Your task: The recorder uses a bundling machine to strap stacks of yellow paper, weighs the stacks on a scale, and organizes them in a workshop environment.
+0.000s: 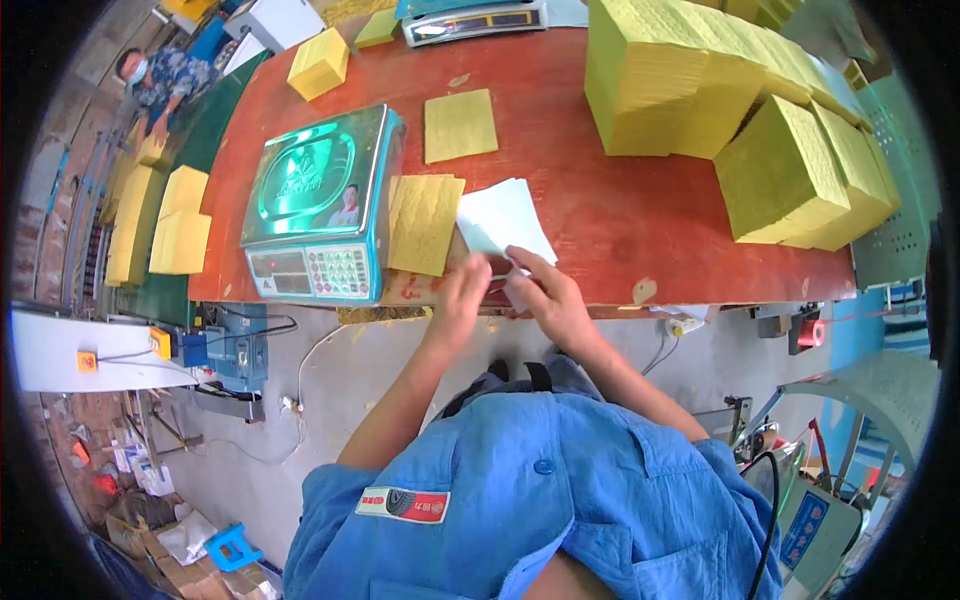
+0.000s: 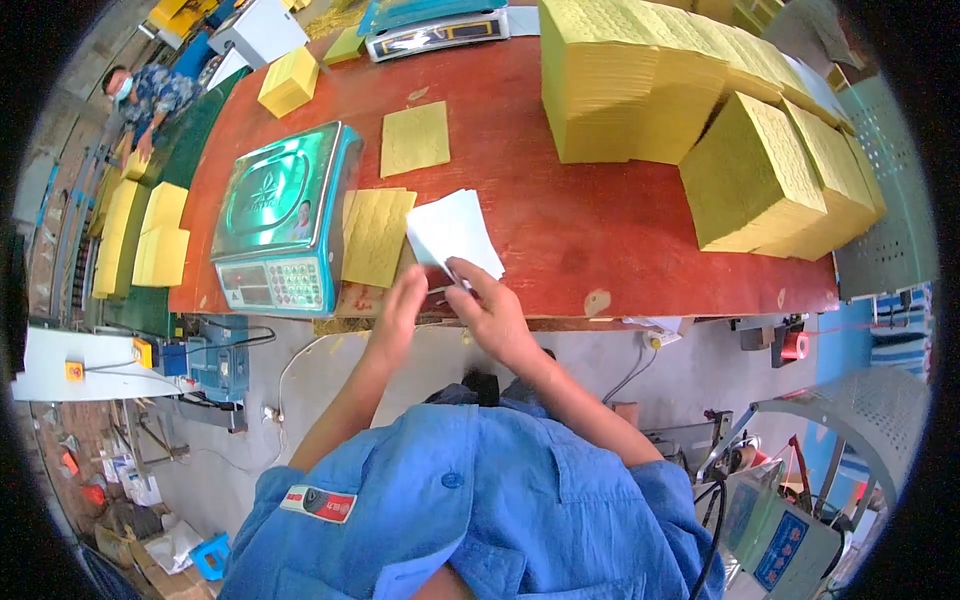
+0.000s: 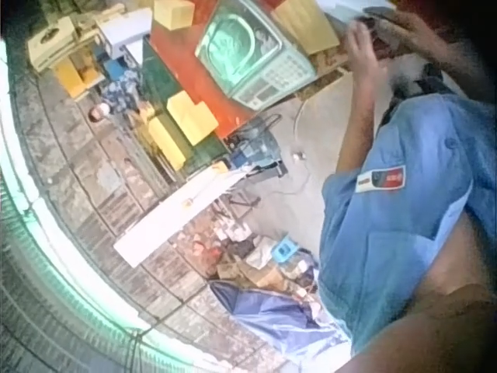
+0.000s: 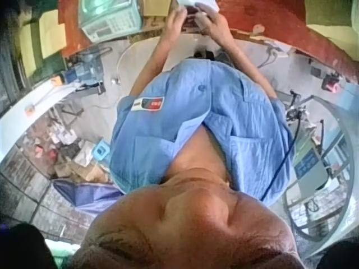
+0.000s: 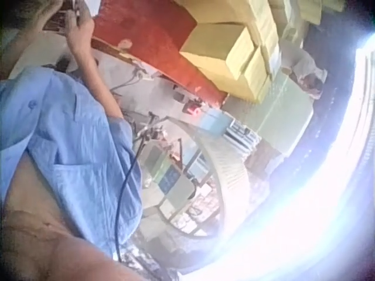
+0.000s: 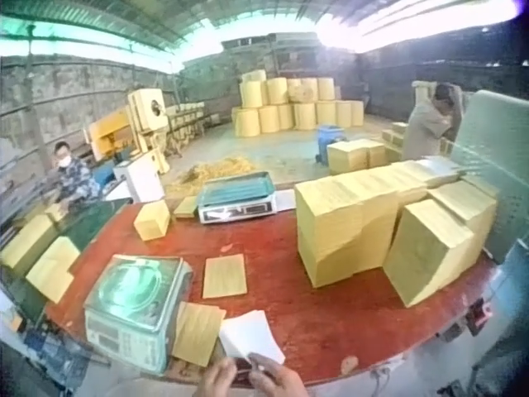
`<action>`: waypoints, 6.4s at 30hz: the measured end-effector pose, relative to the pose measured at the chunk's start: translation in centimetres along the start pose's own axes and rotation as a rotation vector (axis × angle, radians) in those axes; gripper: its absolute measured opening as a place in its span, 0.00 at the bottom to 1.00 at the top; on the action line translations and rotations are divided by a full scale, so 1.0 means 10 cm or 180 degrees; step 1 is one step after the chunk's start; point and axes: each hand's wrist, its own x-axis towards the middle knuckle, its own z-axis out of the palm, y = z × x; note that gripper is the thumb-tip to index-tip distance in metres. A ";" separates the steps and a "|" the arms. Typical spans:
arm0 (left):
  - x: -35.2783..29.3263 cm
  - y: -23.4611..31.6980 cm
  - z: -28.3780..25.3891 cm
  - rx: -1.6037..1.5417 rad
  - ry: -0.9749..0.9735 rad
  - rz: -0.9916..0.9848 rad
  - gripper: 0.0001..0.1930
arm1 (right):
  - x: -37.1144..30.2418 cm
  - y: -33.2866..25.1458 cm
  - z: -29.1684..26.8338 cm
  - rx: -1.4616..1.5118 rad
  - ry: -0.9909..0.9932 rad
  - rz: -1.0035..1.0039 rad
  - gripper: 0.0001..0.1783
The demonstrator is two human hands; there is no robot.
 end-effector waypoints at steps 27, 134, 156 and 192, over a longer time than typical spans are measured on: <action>0.56 0.04 0.00 0.2184 -0.0375 0.1462 0.21 | 0.14 0.10 0.18 -0.3404 0.0759 -0.1318 0.29; 0.38 0.45 -0.43 0.1905 -0.0131 0.0976 0.12 | -0.01 0.07 -0.31 -0.1817 0.2410 -0.0521 0.14; 3.76 1.49 1.71 0.0523 0.0974 0.0919 0.13 | 0.29 0.20 -2.04 -0.0220 0.1663 -0.0343 0.08; 3.88 1.65 2.08 0.4447 -0.0211 0.1705 0.25 | 1.18 0.15 -2.61 -0.0271 0.1645 -0.0633 0.05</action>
